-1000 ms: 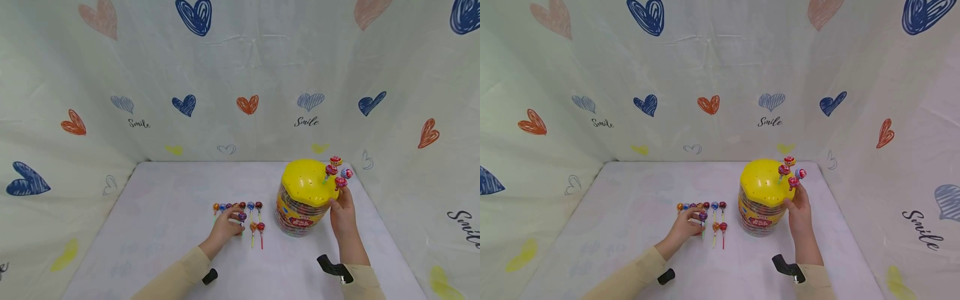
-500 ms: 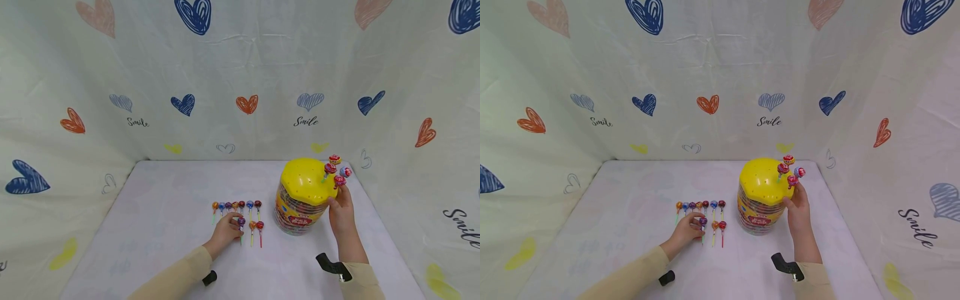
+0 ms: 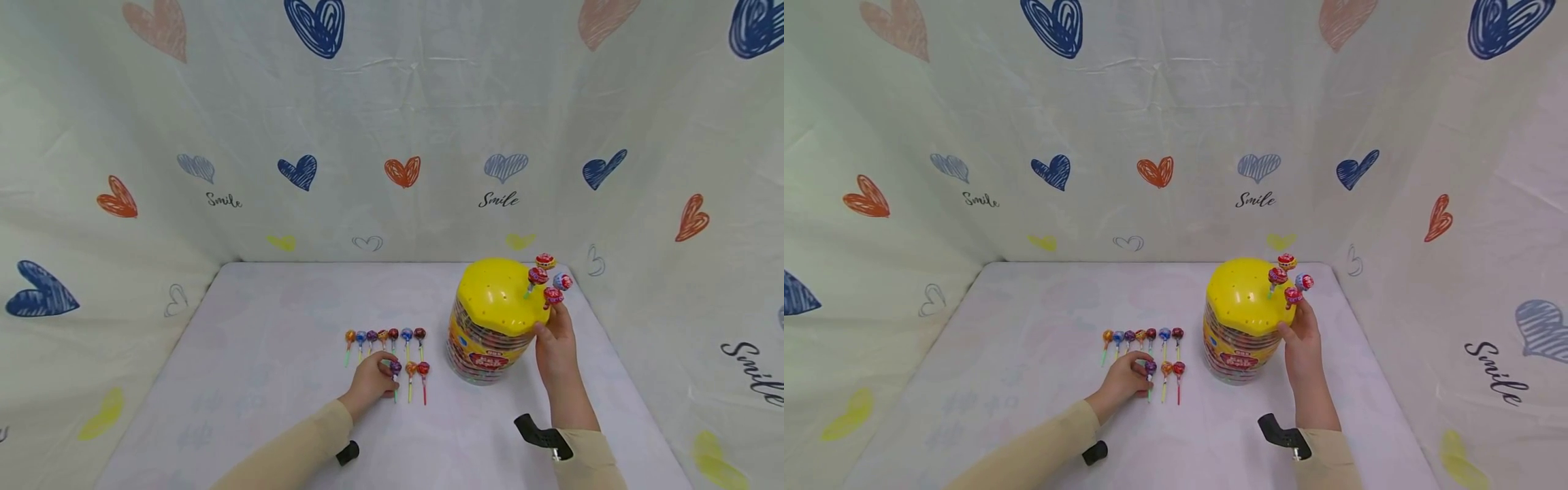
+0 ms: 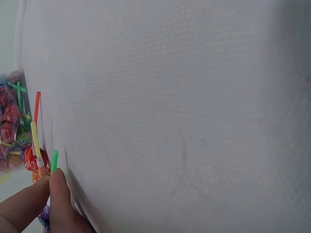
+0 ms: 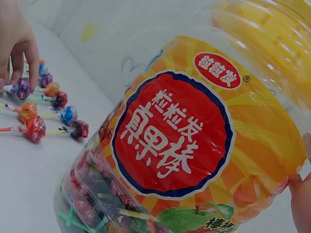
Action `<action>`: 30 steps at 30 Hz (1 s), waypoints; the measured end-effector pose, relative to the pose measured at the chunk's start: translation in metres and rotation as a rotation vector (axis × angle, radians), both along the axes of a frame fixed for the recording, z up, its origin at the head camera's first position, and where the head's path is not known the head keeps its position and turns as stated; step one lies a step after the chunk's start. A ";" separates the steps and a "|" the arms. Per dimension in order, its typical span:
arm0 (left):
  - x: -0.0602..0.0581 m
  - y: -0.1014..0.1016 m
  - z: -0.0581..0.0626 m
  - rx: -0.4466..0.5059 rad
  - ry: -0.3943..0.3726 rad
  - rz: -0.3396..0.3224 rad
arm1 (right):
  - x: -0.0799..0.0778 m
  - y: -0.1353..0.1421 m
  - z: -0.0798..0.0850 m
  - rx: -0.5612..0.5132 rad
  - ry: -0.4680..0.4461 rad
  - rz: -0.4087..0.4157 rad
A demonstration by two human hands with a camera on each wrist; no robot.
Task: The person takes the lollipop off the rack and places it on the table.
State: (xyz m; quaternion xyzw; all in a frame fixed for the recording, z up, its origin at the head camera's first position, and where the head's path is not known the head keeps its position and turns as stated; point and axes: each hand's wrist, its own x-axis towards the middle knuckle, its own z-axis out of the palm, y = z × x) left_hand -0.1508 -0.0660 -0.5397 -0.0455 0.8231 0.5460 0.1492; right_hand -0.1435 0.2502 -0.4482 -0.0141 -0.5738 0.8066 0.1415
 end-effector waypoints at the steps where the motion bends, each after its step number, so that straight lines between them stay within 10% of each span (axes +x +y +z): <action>1: 0.000 0.000 0.000 -0.007 0.000 0.002 | 0.000 0.000 0.000 0.002 0.000 0.001; 30: -0.002 -0.004 0.001 -0.151 0.061 -0.065 | -0.001 -0.002 0.001 -0.023 -0.004 -0.007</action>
